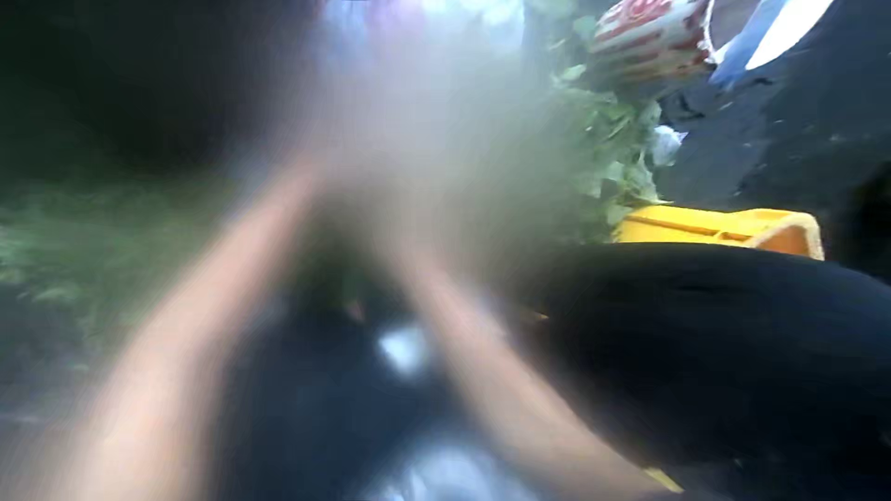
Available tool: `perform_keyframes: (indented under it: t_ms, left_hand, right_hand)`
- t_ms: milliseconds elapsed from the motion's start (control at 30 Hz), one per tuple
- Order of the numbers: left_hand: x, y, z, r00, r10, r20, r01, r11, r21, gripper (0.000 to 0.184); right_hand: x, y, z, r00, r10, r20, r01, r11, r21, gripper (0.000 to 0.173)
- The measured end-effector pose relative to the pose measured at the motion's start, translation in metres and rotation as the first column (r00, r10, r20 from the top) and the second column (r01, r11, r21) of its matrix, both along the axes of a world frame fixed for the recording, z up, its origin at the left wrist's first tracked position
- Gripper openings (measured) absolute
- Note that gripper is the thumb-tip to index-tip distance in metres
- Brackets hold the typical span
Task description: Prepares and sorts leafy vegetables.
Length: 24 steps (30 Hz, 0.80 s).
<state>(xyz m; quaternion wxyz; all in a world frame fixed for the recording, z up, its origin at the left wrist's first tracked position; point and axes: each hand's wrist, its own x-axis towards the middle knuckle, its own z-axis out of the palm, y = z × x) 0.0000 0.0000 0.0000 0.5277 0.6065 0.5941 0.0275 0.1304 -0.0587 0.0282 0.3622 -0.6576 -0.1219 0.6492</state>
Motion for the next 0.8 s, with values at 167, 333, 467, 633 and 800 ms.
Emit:
perform_keyframes:
  t_ms: [167,333,467,633,800]
  left_hand:
    - [0.047,-0.042,-0.053,0.994,0.102,0.028,-0.096,0.98,-0.177,0.061]
    - [0.036,-0.034,-0.068,0.955,-0.239,-0.175,0.232,0.971,-0.06,0.075]
    - [0.029,-0.02,-0.075,0.974,-0.225,-0.035,0.21,0.947,-0.242,0.091]
    - [0.015,-0.075,-0.182,0.994,0.035,0.103,-0.025,0.994,-0.102,0.103]
    - [0.031,-0.03,-0.087,0.993,-0.086,0.085,0.107,0.951,-0.289,0.106]
  right_hand:
    - [0.026,-0.041,-0.076,0.774,0.44,0.456,-0.358,0.897,-0.258,0.051]
    - [0.055,-0.065,-0.086,0.826,0.373,0.422,-0.253,0.916,-0.312,0.091]
    - [0.073,-0.049,-0.091,0.94,0.259,0.224,-0.19,0.938,-0.29,0.089]
    - [0.08,-0.034,-0.078,0.914,0.38,0.143,-0.344,0.911,-0.226,0.058]
    - [0.065,-0.03,-0.073,0.98,0.191,0.049,-0.178,0.964,-0.197,0.03]
